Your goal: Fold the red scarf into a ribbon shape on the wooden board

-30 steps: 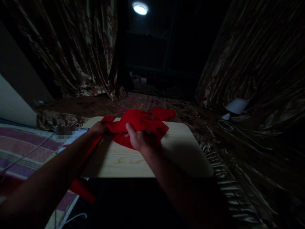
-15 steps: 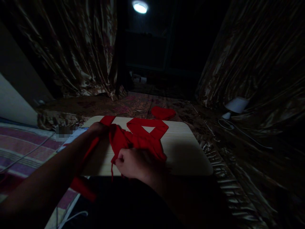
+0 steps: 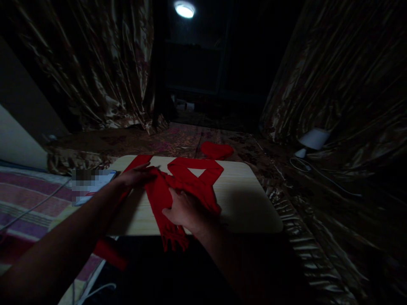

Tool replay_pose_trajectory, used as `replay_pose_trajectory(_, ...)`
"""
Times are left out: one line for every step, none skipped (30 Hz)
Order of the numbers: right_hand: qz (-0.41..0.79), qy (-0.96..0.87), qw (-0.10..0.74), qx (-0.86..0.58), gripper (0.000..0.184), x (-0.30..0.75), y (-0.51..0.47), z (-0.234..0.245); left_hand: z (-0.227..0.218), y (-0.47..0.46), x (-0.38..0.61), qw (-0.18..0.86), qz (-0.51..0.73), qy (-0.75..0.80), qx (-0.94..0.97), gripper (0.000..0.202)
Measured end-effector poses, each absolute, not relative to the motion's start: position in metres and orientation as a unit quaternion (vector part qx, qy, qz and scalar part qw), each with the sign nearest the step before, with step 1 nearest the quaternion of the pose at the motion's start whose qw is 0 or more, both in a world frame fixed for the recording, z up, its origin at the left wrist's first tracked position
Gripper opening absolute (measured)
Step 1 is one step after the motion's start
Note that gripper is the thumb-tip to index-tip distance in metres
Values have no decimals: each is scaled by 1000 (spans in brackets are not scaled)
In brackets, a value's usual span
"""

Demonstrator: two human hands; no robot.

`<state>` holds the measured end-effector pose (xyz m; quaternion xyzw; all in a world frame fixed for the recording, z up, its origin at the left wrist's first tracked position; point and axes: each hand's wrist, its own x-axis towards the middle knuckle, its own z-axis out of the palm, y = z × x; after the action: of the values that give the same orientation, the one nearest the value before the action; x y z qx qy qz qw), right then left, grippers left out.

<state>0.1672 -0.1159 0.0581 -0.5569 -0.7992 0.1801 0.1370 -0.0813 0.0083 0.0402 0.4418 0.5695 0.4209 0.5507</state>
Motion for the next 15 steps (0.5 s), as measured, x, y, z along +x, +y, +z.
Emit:
replay_pose_trajectory(182, -803, 139, -550, 80, 167, -116, 56, 41, 7, -79, 563, 417, 563, 438, 69)
replay_pose_trajectory(191, -805, 143, -543, 80, 167, -116, 54, 43, 6, -77, 572, 416, 557, 434, 65)
replay_pose_trajectory(205, -806, 150, -535, 81, 166, -115, 52, 44, 5, -76, 577, 418, 554, 432, 61)
replay_pose_trajectory(219, -804, 157, -531, 82, 166, -115, 50, 46, 5, -75, 578, 423, 551, 429, 56)
replay_pose_trajectory(232, -799, 162, -530, 83, 165, -114, 47, 47, 5, -74, 576, 430, 551, 424, 53)
replay_pose_trajectory(243, -793, 168, -533, 84, 165, -113, 45, 48, 5, -74, 571, 437, 554, 419, 50)
replay_pose_trajectory(252, -785, 175, -539, 84, 164, -112, 42, 49, 6, -74, 564, 446, 558, 414, 48)
replay_pose_trajectory(258, -777, 184, -544, 82, 163, -110, 40, 49, 8, -74, 556, 456, 561, 410, 47)
replay_pose_trajectory(262, -770, 195, -548, 80, 163, -109, 37, 48, 10, -74, 548, 466, 563, 407, 47)
replay_pose_trajectory(265, -765, 203, -551, 76, 162, -107, 35, 47, 12, -75, 538, 474, 567, 406, 48)
replay_pose_trajectory(266, -764, 207, -551, 70, 161, -106, 33, 45, 15, -76, 525, 481, 574, 405, 50)
replay_pose_trajectory(262, -766, 208, -549, 64, 160, -104, 32, 42, 18, -77, 510, 484, 584, 405, 53)
replay_pose_trajectory(254, -770, 210, -546, 55, 159, -102, 30, 39, 21, -78, 492, 485, 598, 407, 57)
replay_pose_trajectory(242, -774, 214, -545, 47, 158, -99, 30, 35, 24, -80, 476, 481, 612, 410, 60)
replay_pose_trajectory(229, -776, 223, -544, 38, 156, -96, 30, 30, 26, -81, 460, 474, 625, 416, 65)
